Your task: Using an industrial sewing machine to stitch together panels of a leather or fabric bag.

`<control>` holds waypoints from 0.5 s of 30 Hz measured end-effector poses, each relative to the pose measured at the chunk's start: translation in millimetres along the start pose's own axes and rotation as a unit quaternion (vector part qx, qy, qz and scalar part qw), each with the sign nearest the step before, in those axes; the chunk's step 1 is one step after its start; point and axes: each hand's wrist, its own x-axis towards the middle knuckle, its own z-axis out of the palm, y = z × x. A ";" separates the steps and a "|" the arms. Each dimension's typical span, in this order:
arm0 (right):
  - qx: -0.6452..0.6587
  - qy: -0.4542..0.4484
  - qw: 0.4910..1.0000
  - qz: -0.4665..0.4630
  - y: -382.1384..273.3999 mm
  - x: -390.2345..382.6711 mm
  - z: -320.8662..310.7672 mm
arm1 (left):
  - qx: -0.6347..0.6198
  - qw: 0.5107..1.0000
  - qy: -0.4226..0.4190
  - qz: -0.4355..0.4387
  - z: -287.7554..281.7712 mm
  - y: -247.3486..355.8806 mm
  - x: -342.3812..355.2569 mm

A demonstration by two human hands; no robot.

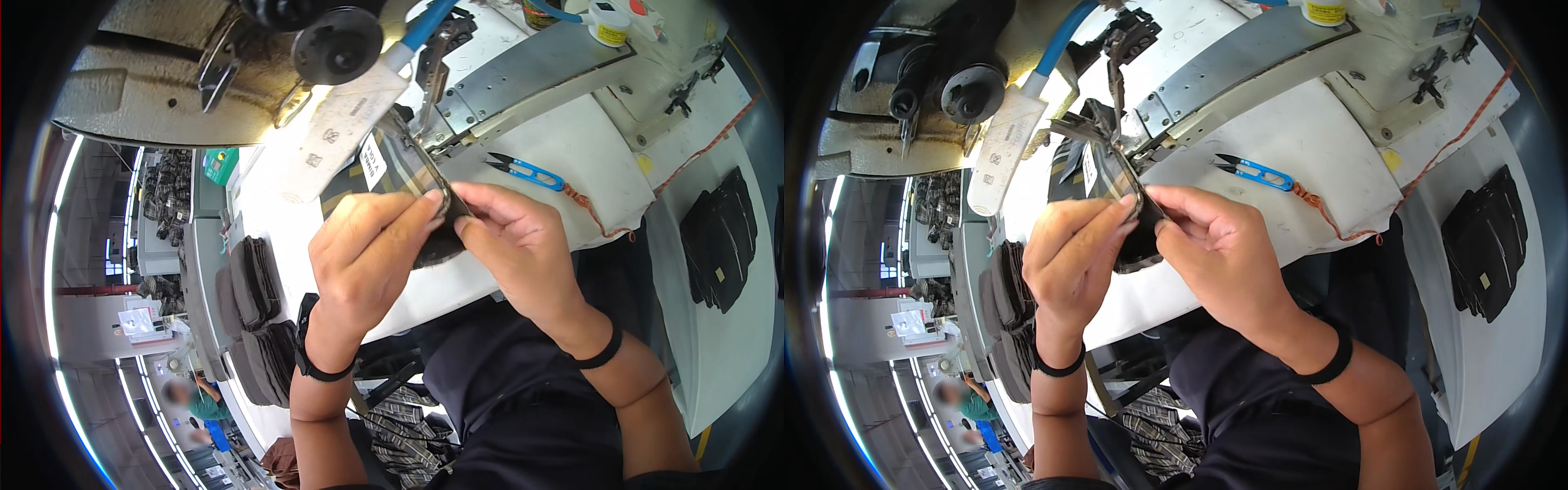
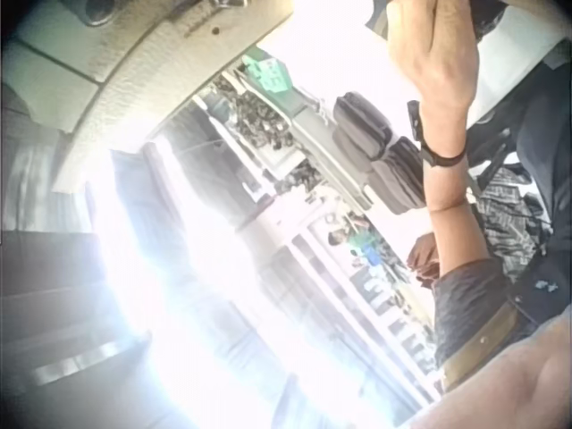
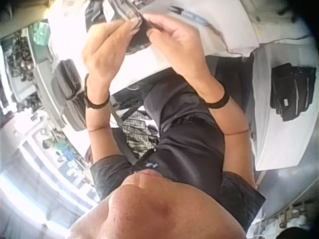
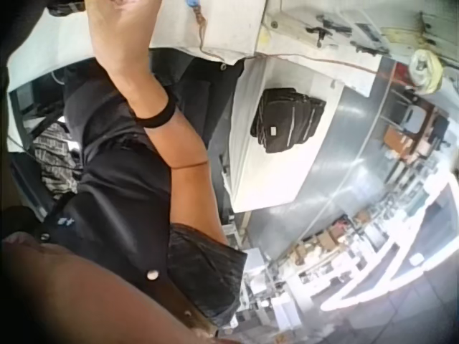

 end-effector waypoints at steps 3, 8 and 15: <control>0.003 -0.016 1.000 0.018 1.1 10.3 0.2 | -0.019 1.000 0.016 -0.004 1.7 -9.3 1.2; 0.046 -0.005 0.999 -0.019 8.0 23.7 12.1 | -0.014 1.000 0.013 -0.021 0.9 -21.9 2.1; 0.018 0.045 0.996 -0.073 21.1 30.2 27.0 | -0.040 0.996 -0.007 -0.073 0.5 -22.2 1.4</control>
